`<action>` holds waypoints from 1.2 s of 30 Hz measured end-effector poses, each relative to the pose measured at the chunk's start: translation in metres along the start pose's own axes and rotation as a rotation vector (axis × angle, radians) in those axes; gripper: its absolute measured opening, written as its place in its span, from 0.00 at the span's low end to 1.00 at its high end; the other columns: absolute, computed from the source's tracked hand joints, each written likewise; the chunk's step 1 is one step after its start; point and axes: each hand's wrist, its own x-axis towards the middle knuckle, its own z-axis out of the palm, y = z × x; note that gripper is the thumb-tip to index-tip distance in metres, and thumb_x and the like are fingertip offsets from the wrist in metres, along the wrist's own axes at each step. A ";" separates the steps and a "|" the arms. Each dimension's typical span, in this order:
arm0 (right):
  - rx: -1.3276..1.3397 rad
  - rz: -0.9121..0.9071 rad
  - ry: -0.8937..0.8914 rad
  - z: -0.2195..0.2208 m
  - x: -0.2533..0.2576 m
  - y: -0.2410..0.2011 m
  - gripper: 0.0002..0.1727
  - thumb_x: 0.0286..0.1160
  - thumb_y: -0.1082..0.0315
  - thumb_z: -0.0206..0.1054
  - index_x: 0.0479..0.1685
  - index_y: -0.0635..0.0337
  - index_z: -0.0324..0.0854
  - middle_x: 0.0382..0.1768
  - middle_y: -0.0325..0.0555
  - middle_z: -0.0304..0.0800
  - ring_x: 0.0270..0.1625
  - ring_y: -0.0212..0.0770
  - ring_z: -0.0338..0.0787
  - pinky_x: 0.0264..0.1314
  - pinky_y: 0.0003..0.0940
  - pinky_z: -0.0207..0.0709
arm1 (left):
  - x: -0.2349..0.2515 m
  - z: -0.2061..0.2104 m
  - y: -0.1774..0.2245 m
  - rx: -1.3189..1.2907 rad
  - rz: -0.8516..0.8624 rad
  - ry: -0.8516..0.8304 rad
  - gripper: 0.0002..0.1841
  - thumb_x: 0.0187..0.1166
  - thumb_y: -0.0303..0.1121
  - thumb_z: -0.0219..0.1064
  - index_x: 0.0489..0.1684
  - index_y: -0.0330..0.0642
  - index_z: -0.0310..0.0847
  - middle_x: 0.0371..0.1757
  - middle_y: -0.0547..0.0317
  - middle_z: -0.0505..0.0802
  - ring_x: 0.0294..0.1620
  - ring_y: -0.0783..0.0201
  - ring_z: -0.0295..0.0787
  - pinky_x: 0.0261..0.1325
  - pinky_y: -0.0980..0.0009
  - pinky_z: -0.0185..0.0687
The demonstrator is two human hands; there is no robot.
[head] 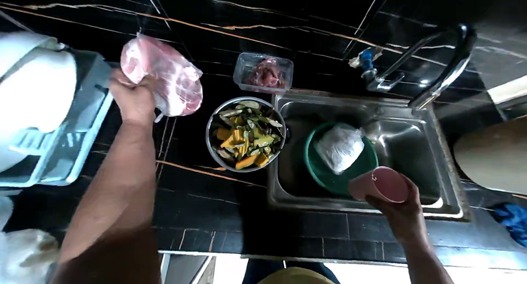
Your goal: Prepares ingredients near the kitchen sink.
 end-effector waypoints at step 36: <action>-0.035 -0.107 -0.013 -0.166 0.015 0.085 0.55 0.46 0.68 0.88 0.83 0.67 0.61 0.71 0.53 0.82 0.70 0.31 0.85 0.72 0.26 0.81 | -0.316 0.285 0.133 -0.004 -0.177 -0.930 0.22 0.70 0.27 0.79 0.63 0.33 0.82 0.54 0.44 0.93 0.53 0.55 0.92 0.63 0.51 0.87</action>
